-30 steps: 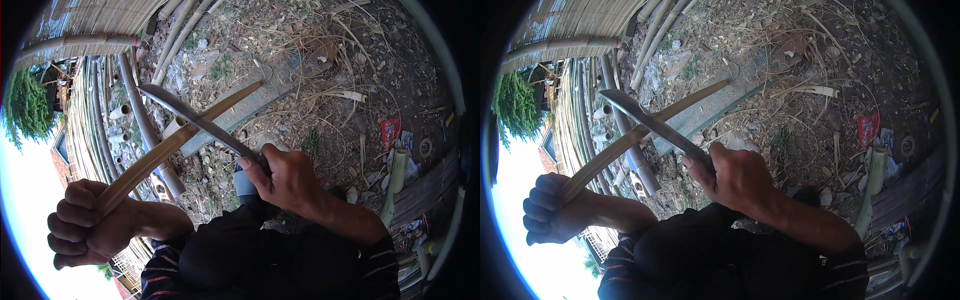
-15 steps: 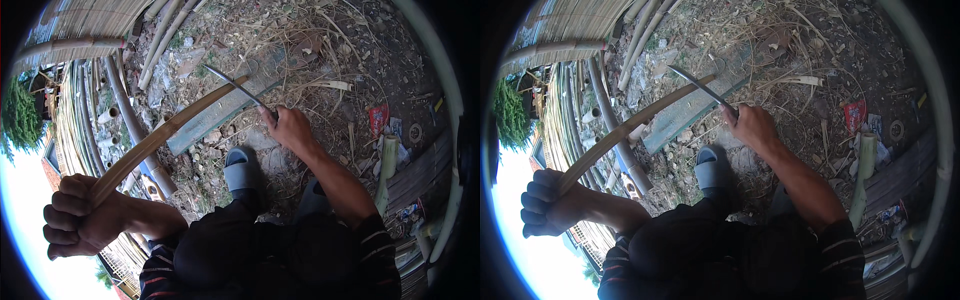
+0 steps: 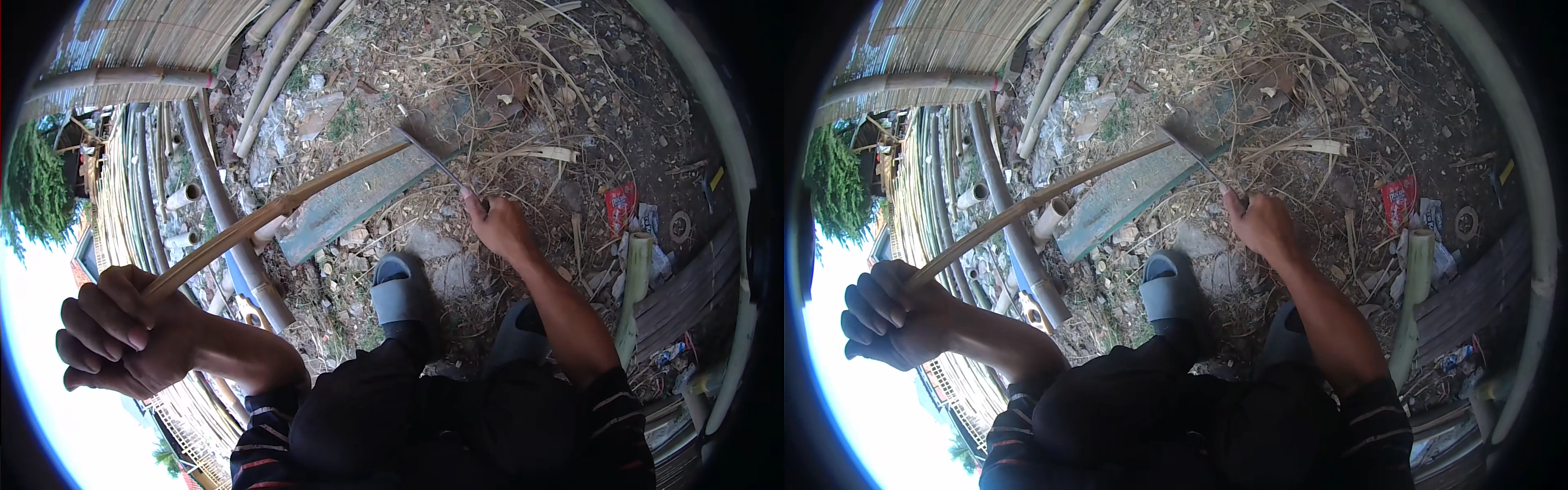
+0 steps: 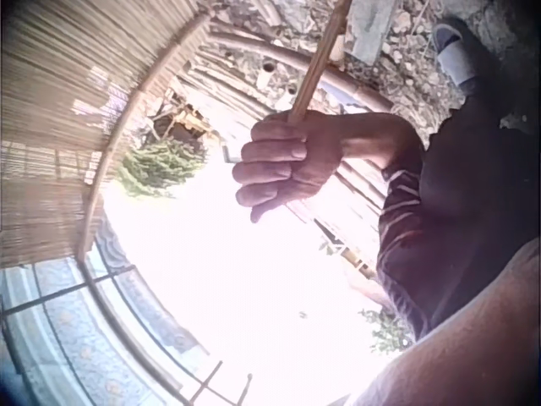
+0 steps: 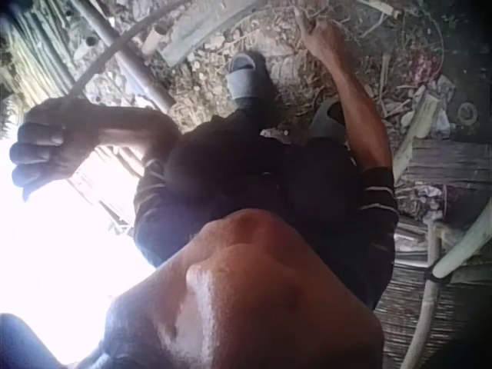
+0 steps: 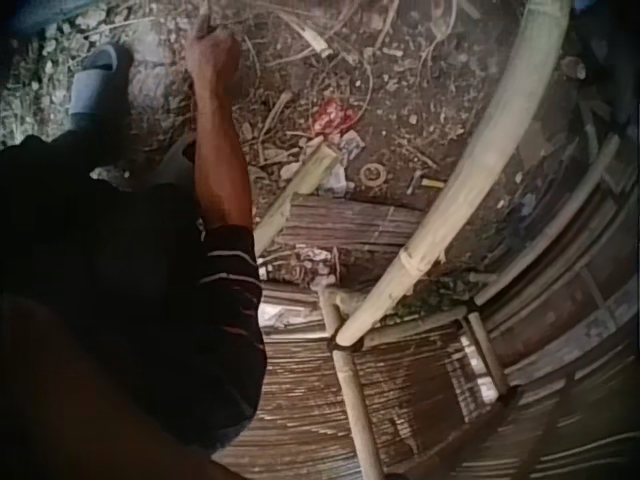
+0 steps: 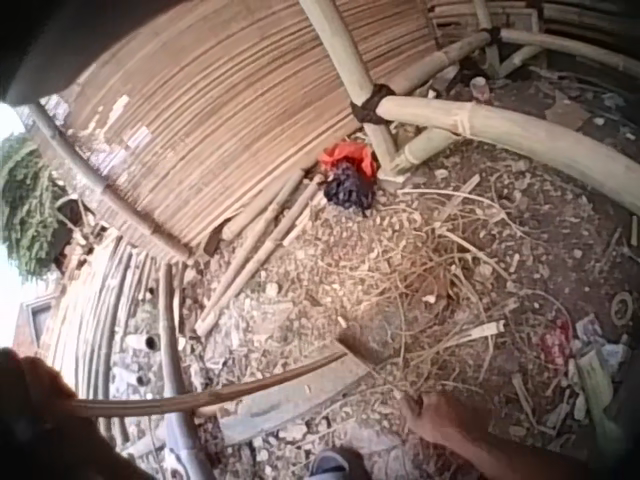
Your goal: Scraping and preparing strips of bamboo using a machete tool.
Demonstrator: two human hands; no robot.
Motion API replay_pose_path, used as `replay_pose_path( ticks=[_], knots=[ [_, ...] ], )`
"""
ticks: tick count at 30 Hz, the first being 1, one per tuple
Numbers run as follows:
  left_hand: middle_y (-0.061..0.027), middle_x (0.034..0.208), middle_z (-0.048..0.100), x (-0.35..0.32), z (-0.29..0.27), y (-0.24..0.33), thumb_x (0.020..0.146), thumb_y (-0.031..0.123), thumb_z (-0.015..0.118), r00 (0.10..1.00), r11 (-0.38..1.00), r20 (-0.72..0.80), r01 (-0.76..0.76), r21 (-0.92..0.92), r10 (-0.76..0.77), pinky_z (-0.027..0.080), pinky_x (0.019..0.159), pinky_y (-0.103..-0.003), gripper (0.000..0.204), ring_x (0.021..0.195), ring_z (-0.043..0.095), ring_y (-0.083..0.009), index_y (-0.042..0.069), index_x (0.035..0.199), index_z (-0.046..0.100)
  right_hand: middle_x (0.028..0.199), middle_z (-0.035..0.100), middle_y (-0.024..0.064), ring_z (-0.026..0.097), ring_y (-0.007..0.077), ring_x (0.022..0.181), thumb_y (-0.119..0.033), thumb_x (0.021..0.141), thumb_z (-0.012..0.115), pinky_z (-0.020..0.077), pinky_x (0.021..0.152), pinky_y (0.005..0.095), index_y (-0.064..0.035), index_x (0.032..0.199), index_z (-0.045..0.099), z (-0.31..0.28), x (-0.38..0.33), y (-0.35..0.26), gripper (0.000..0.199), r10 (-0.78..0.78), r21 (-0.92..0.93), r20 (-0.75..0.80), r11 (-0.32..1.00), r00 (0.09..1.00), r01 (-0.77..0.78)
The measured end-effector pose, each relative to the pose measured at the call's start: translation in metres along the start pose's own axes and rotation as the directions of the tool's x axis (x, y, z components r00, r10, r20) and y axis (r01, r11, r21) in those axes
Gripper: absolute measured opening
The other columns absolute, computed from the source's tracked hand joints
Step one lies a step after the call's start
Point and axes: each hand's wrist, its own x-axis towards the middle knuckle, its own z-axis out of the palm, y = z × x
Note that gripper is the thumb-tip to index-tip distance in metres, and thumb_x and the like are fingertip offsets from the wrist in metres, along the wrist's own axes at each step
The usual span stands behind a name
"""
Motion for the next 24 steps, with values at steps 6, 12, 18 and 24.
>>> replay_pose_path(
  ticks=[6, 12, 18, 24],
  knots=[
    [0.0024, 0.06, 0.038, -0.01, 0.007, 0.002, 0.106, 0.046, 0.043, 0.94, 0.829, -0.233, -0.081, 0.553, 0.247, 0.03, 0.039, -0.023, 0.044, 0.044, 0.035, -0.0085, 0.015, 0.076, 0.05, 0.045, 0.046, 0.0047, 0.051, 0.0165, 0.04, -0.043, 0.101, 0.058, 0.0362, 0.039, 0.0363, -0.0045, 0.066, 0.053, -0.045, -0.051, -0.12, 0.052, -0.435, 0.449, 0.004, 0.805, 0.9, 0.387],
    [0.0028, 0.057, 0.034, -0.013, 0.017, -0.007, 0.108, 0.042, 0.041, 0.847, 0.768, -0.371, -0.065, 0.637, 0.38, 0.028, 0.037, -0.021, 0.043, 0.043, 0.03, -0.0085, 0.015, 0.076, 0.049, 0.048, 0.047, 0.0091, 0.052, 0.0244, 0.041, -0.039, 0.096, 0.066, 0.04, 0.041, 0.0394, -0.0046, 0.07, 0.052, -0.034, -0.057, -0.156, 0.045, -0.533, 0.509, -0.082, 0.704, 0.842, 0.495],
    [0.0025, 0.054, 0.027, -0.012, 0.005, 0.001, 0.11, 0.031, 0.035, 0.802, 0.805, -0.445, -0.071, 0.589, 0.397, 0.025, 0.036, -0.022, 0.039, 0.041, 0.024, -0.0088, 0.014, 0.075, 0.036, 0.047, 0.054, 0.0111, 0.061, 0.0314, 0.042, -0.046, 0.1, 0.057, 0.0474, 0.041, 0.0404, -0.0032, 0.067, 0.056, -0.037, -0.065, -0.149, 0.054, -0.72, 0.377, -0.21, 0.565, 0.662, 0.734],
    [0.0027, 0.054, 0.025, -0.007, 0.007, -0.011, 0.109, 0.029, 0.032, 0.726, 0.686, -0.493, 0.041, 0.727, 0.479, 0.025, 0.037, -0.022, 0.037, 0.042, 0.022, -0.0088, 0.015, 0.076, 0.034, 0.05, 0.056, 0.0122, 0.063, 0.0326, 0.046, -0.049, 0.096, 0.062, 0.0501, 0.045, 0.0435, -0.005, 0.07, 0.057, -0.018, -0.043, -0.12, 0.051, -0.456, 0.357, -0.035, 0.825, 0.889, 0.437]
  ],
)
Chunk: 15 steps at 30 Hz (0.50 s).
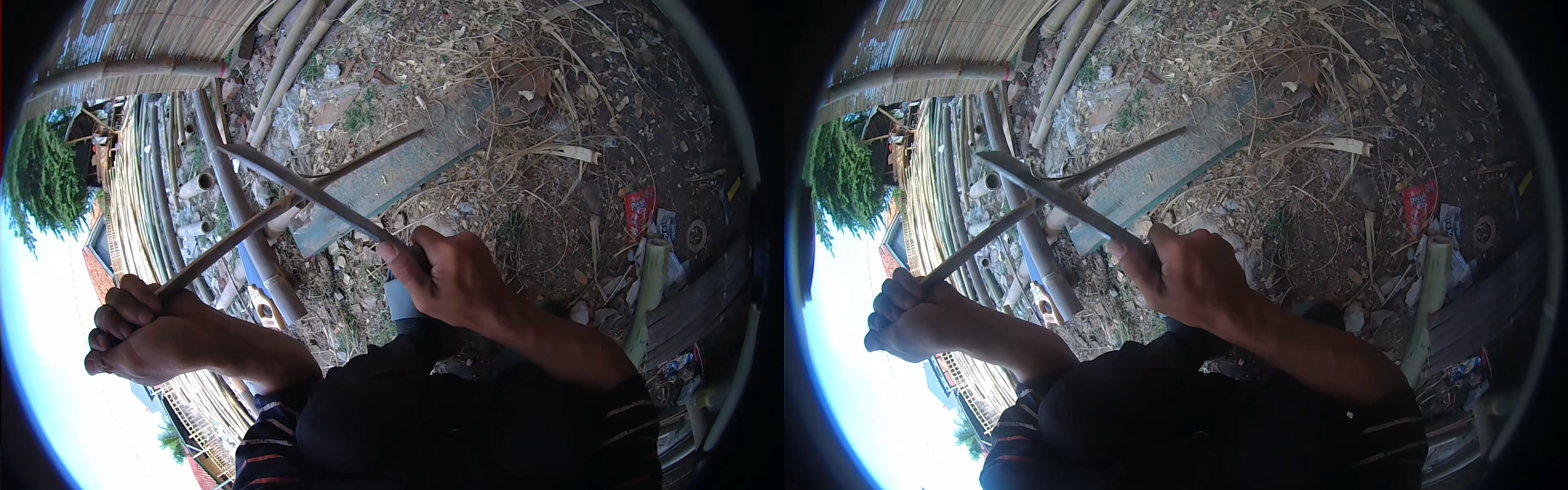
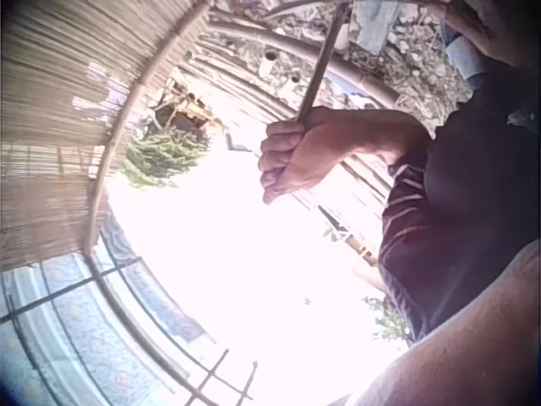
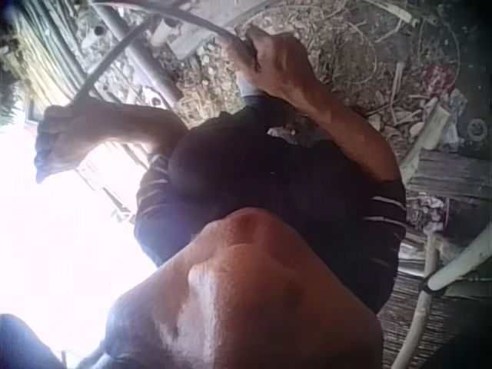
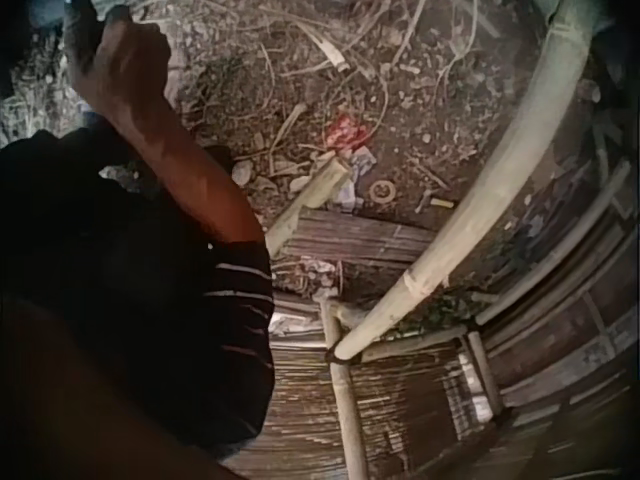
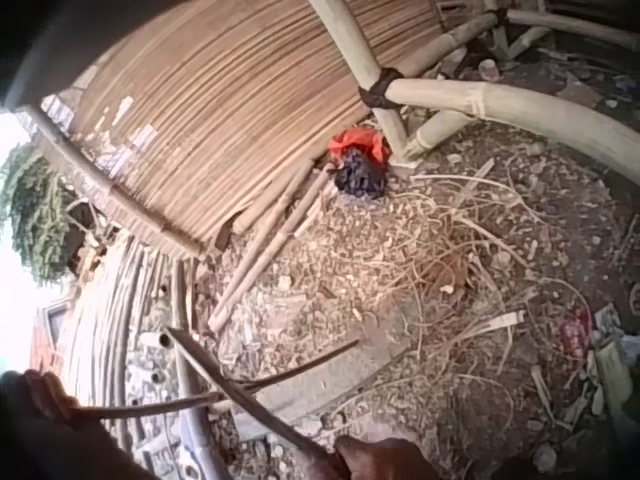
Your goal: Scraping and preparing strips of bamboo using a machete tool.
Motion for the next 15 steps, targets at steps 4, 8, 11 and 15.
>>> replay_pose_path(
  ticks=[4, 8, 11, 15],
  knots=[
    [0.0025, 0.054, 0.022, 0.0, 0.009, 0.0, 0.107, 0.024, 0.033, 0.999, 1.0, -0.032, 0.001, 0.011, -0.001, 0.024, 0.036, -0.022, 0.034, 0.041, 0.02, -0.0087, 0.013, 0.076, 0.033, 0.054, 0.06, 0.0154, 0.064, 0.0343, 0.048, -0.05, 0.098, 0.056, 0.0514, 0.047, 0.0456, -0.003, 0.072, 0.061, 0.013, 0.006, 0.059, 0.054, 0.113, -0.048, -0.051, 0.992, 0.992, -0.115],
    [0.0018, 0.055, 0.022, 0.01, 0.001, -0.013, 0.105, 0.02, 0.034, 0.996, 0.995, -0.092, -0.01, 0.096, 0.019, 0.023, 0.035, -0.022, 0.03, 0.041, 0.019, -0.0094, 0.011, 0.077, 0.033, 0.051, 0.056, 0.0157, 0.062, 0.0368, 0.049, -0.051, 0.1, 0.053, 0.0462, 0.047, 0.0465, -0.0004, 0.071, 0.058, 0.01, -0.003, 0.046, 0.058, 0.08, -0.066, -0.06, 0.994, 0.995, -0.084],
    [0.0016, 0.055, 0.022, 0.004, 0.006, -0.01, 0.106, 0.022, 0.033, 0.994, 0.995, -0.106, 0.006, 0.095, 0.004, 0.023, 0.035, -0.023, 0.032, 0.041, 0.019, -0.0096, 0.011, 0.077, 0.032, 0.054, 0.058, 0.0191, 0.064, 0.0406, 0.054, -0.054, 0.1, 0.05, 0.0483, 0.052, 0.049, 0.0013, 0.072, 0.06, 0.01, -0.004, 0.109, 0.062, 0.354, -0.121, -0.13, 0.922, 0.926, -0.369],
    [0.0015, 0.056, 0.022, 0.006, 0.003, -0.01, 0.108, 0.028, 0.034, 0.998, 0.999, -0.066, 0.011, 0.049, -0.008, 0.023, 0.036, -0.024, 0.036, 0.042, 0.02, -0.01, 0.011, 0.077, 0.032, 0.059, 0.06, 0.0242, 0.065, 0.0428, 0.059, -0.059, 0.099, 0.048, 0.0507, 0.058, 0.0502, 0.0035, 0.074, 0.064, -0.007, -0.004, 0.115, 0.069, 0.357, -0.215, -0.094, 0.904, 0.929, -0.369]
  ],
)
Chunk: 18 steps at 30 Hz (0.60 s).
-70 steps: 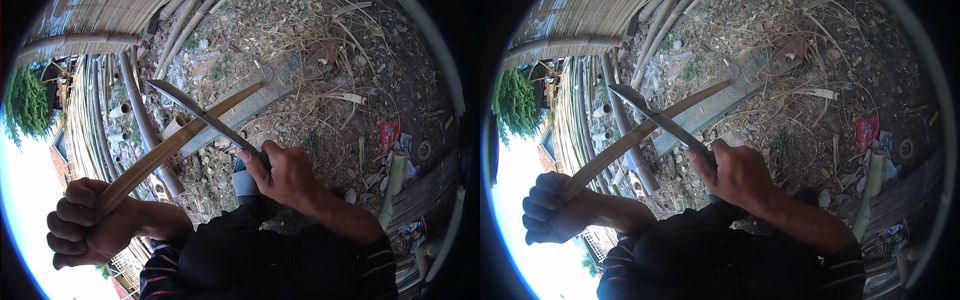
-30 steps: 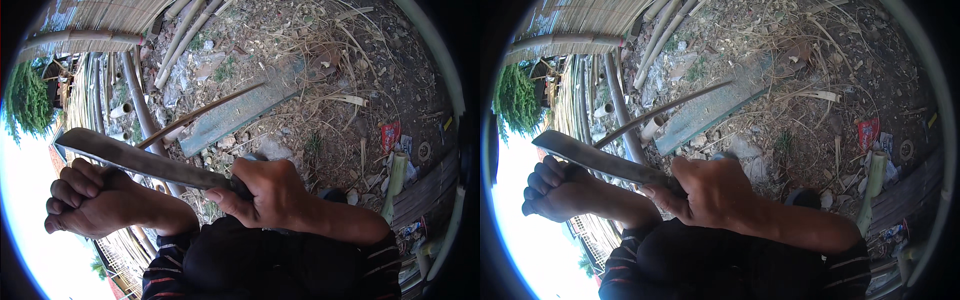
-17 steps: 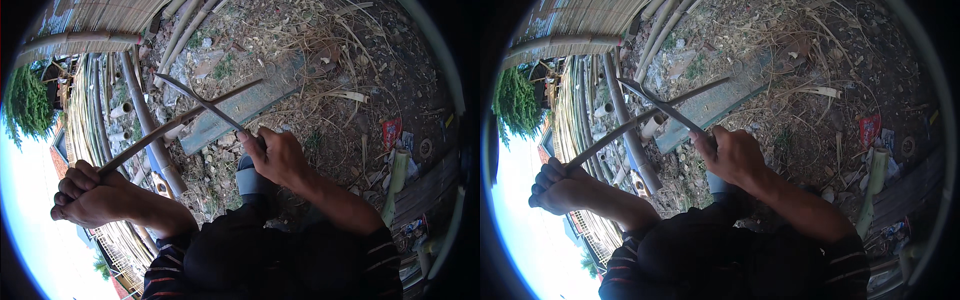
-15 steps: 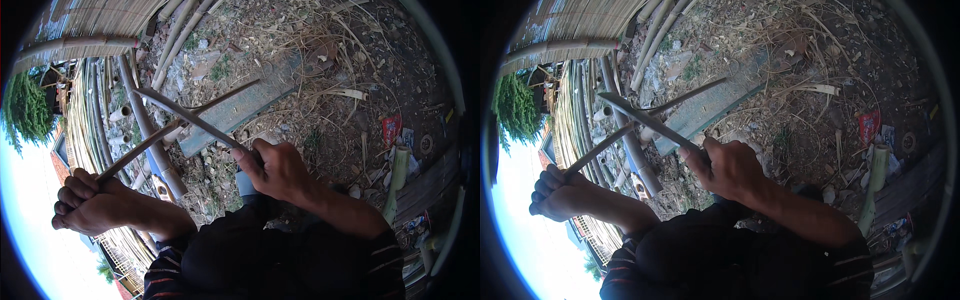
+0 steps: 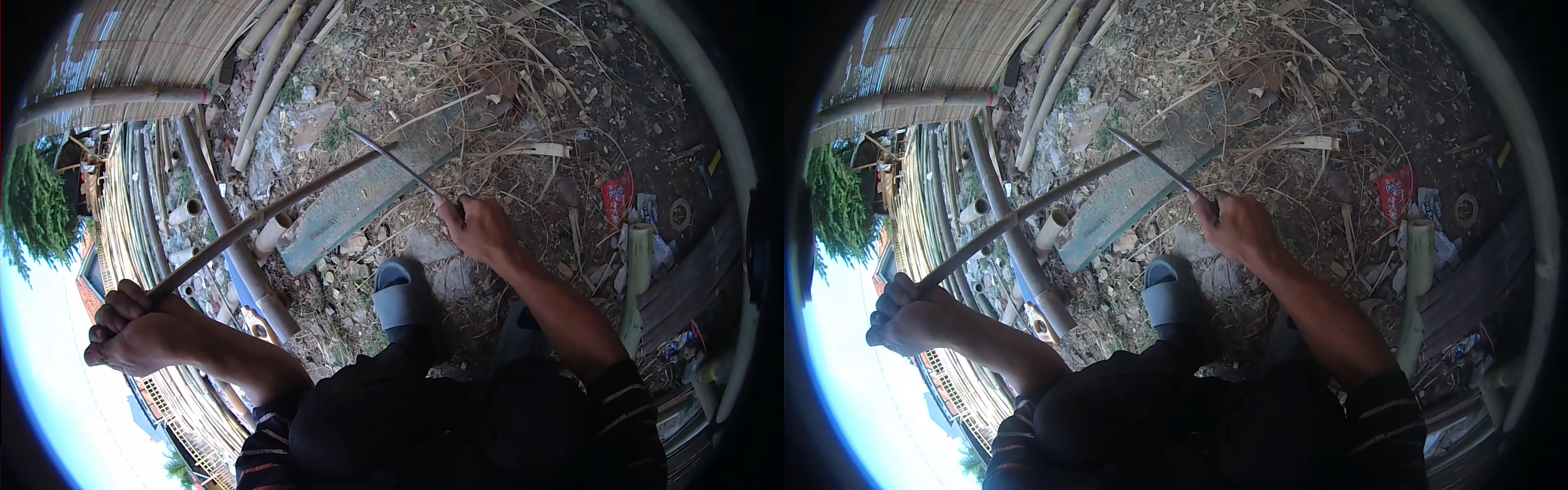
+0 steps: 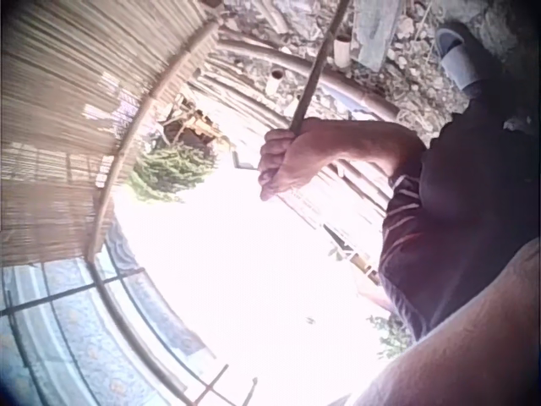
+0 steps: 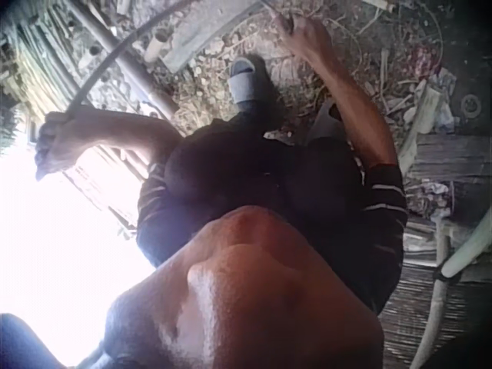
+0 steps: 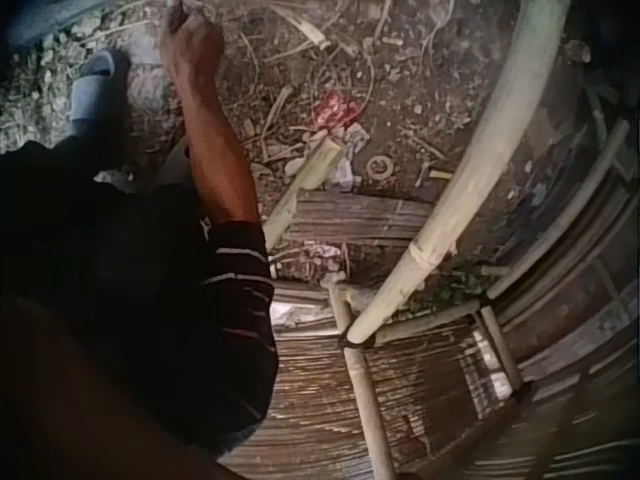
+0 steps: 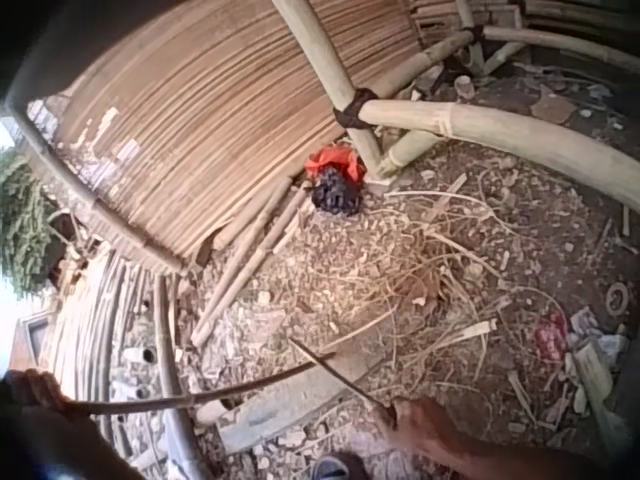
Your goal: Scraping and preparing strips of bamboo using a machete tool.
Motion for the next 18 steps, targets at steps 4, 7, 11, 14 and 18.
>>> replay_pose_path(
  ticks=[4, 7, 11, 14, 18],
  knots=[
    [0.0018, 0.057, 0.023, 0.0, 0.01, 0.005, 0.109, 0.034, 0.032, 0.994, 0.999, -0.109, 0.014, 0.043, -0.009, 0.024, 0.039, -0.024, 0.041, 0.044, 0.021, -0.0105, 0.012, 0.075, 0.032, 0.061, 0.061, 0.0227, 0.065, 0.0412, 0.062, -0.062, 0.099, 0.046, 0.0502, 0.063, 0.0513, 0.0022, 0.071, 0.062, 0.001, 0.007, 0.02, 0.071, 0.152, -0.052, 0.016, 0.987, 0.988, -0.151],
    [0.0009, 0.062, 0.028, 0.007, -0.012, 0.019, 0.109, 0.043, 0.029, 0.913, 0.978, 0.368, 0.207, -0.039, -0.178, 0.031, 0.056, -0.03, 0.049, 0.055, 0.03, -0.0147, 0.015, 0.069, 0.031, 0.058, 0.058, 0.0167, 0.063, 0.0346, 0.058, -0.063, 0.099, 0.044, 0.048, 0.06, 0.0476, 0.0004, 0.07, 0.061, -0.017, 0.007, 0.011, 0.072, 0.247, -0.04, 0.102, 0.969, 0.964, -0.244],
    [0.0015, 0.06, 0.032, 0.013, -0.028, 0.052, 0.106, 0.047, 0.037, 0.466, 0.696, 0.87, 0.679, -0.234, -0.161, 0.036, 0.059, -0.026, 0.053, 0.055, 0.036, -0.0112, 0.019, 0.061, 0.035, 0.054, 0.053, 0.0112, 0.059, 0.0263, 0.055, -0.06, 0.1, 0.047, 0.0451, 0.057, 0.0424, -0.0005, 0.068, 0.059, -0.033, -0.016, -0.003, 0.068, 0.188, 0.059, 0.057, 0.98, 0.981, -0.191],
    [0.0057, 0.046, 0.037, -0.006, -0.016, 0.049, 0.106, 0.037, 0.043, 0.314, 0.48, 0.936, 0.804, -0.35, 0.157, 0.025, 0.036, -0.021, 0.053, 0.035, 0.028, -0.0047, 0.017, 0.057, 0.04, 0.056, 0.06, 0.0165, 0.066, 0.0329, 0.055, -0.06, 0.098, 0.052, 0.0509, 0.054, 0.045, 0.0005, 0.07, 0.062, -0.058, -0.039, -0.044, 0.067, 0.096, 0.204, 0.013, 0.974, 0.995, -0.097],
    [0.0055, 0.044, 0.039, -0.015, -0.01, 0.045, 0.103, 0.015, 0.048, 0.281, 0.343, 0.918, 0.864, -0.369, 0.281, 0.022, 0.032, -0.017, 0.026, 0.032, 0.029, -0.0021, 0.012, 0.078, 0.055, 0.049, 0.049, 0.0049, 0.048, 0.0137, 0.038, -0.041, 0.098, 0.063, 0.0346, 0.038, 0.0328, -0.0051, 0.065, 0.053, -0.077, -0.064, -0.101, 0.05, -0.507, 0.278, -0.126, 0.807, 0.853, 0.521]
  ],
)
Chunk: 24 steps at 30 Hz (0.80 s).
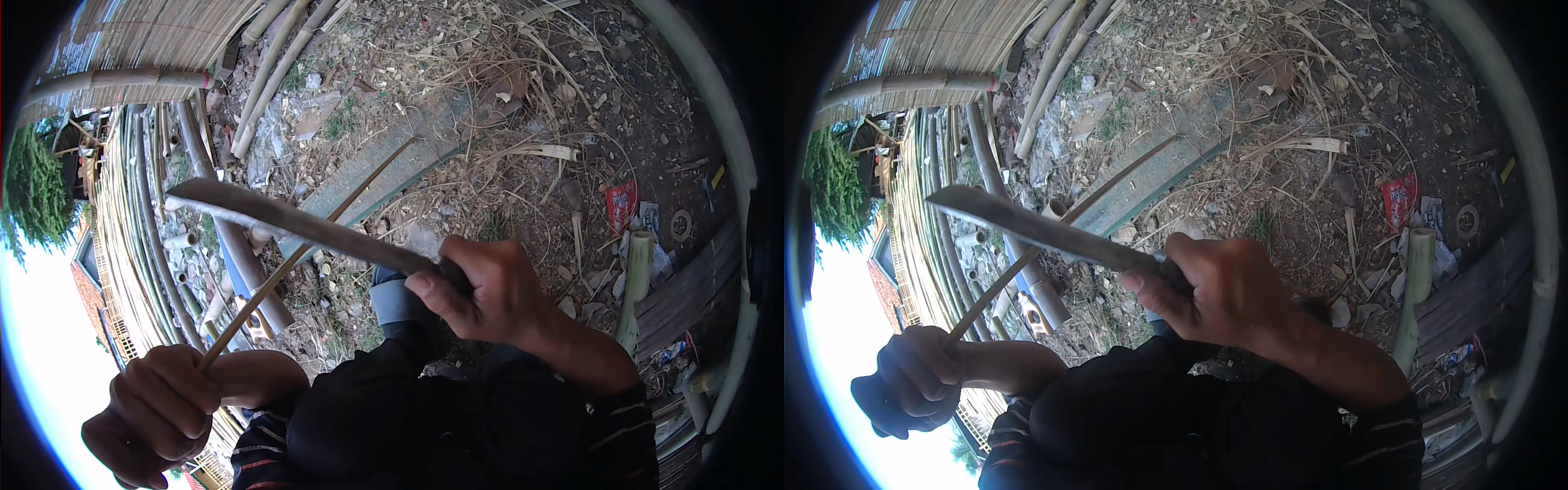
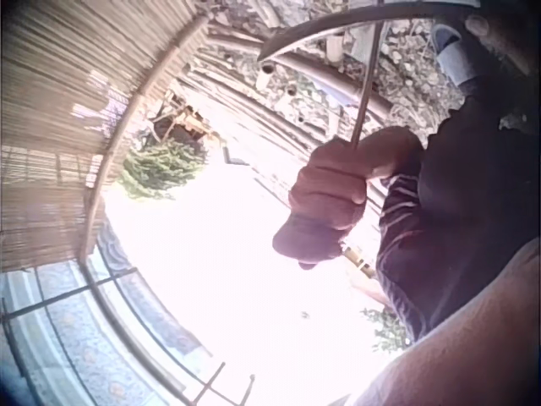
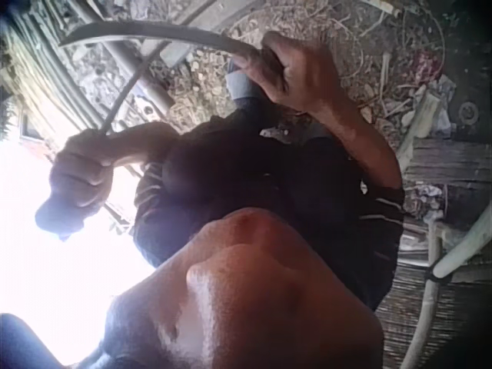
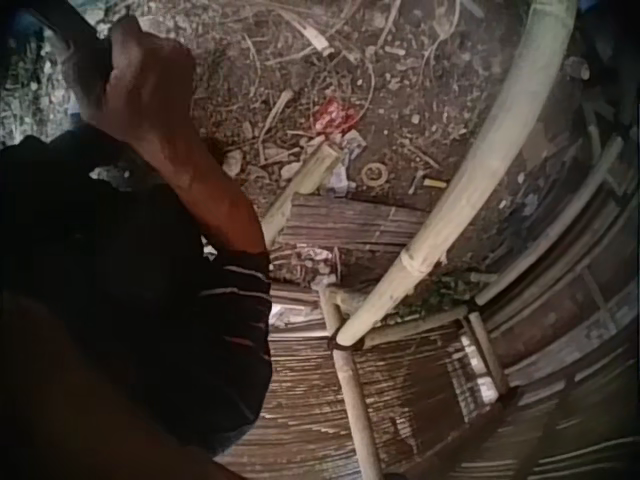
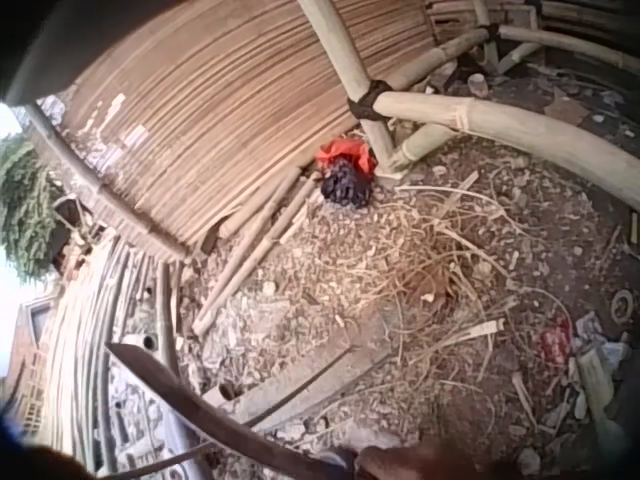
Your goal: Scraping and preparing strips of bamboo using a machete tool.
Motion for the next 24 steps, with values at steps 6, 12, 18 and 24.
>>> replay_pose_path(
  ticks=[6, 12, 18, 24],
  knots=[
    [0.0034, 0.041, 0.037, -0.001, 0.008, -0.007, 0.095, 0.001, 0.047, 0.987, 0.987, -0.025, -0.158, -0.037, 0.157, 0.016, 0.029, -0.02, 0.008, 0.029, 0.027, -0.0017, 0.003, 0.088, 0.05, 0.048, 0.049, 0.0061, 0.056, 0.0193, 0.04, -0.046, 0.095, 0.065, 0.0421, 0.039, 0.035, -0.0052, 0.066, 0.054, 0.018, 0.003, 0.029, 0.051, 0.346, -0.007, 0.166, 0.937, 0.923, -0.35],
    [0.0053, 0.045, 0.035, -0.005, 0.002, -0.002, 0.095, 0.0, 0.044, 0.991, 0.993, -0.075, -0.108, 0.043, 0.11, 0.019, 0.033, -0.018, 0.013, 0.033, 0.024, -0.0018, 0.009, 0.096, 0.053, 0.045, 0.048, 0.0056, 0.056, 0.0188, 0.04, -0.045, 0.1, 0.058, 0.0408, 0.039, 0.0337, -0.0032, 0.068, 0.057, 0.02, -0.014, 0.03, 0.053, -0.147, -0.058, 0.013, 0.987, 0.989, 0.147],
    [0.006, 0.044, 0.032, -0.004, -0.003, 0.003, 0.097, 0.004, 0.041, 0.989, 0.99, -0.089, -0.108, 0.09, 0.116, 0.018, 0.033, -0.018, 0.01, 0.032, 0.022, -0.002, 0.01, 0.094, 0.049, 0.048, 0.052, 0.01, 0.059, 0.0259, 0.042, -0.05, 0.098, 0.059, 0.0439, 0.042, 0.0394, -0.0022, 0.072, 0.06, 0.03, -0.017, 0.059, 0.054, 0.154, -0.092, -0.012, 0.984, 0.988, -0.154],
    [0.0077, 0.044, 0.031, -0.003, -0.004, -0.005, 0.097, 0.006, 0.043, 0.979, 0.989, -0.147, -0.134, 0.064, 0.142, 0.017, 0.032, -0.016, 0.007, 0.032, 0.022, -0.0002, 0.009, 0.095, 0.049, 0.055, 0.058, 0.0187, 0.064, 0.0395, 0.055, -0.059, 0.097, 0.052, 0.0498, 0.053, 0.049, 0.0021, 0.076, 0.064, 0.018, -0.024, 0.134, 0.065, 0.606, -0.317, -0.07, 0.74, 0.793, -0.593]
  ],
)
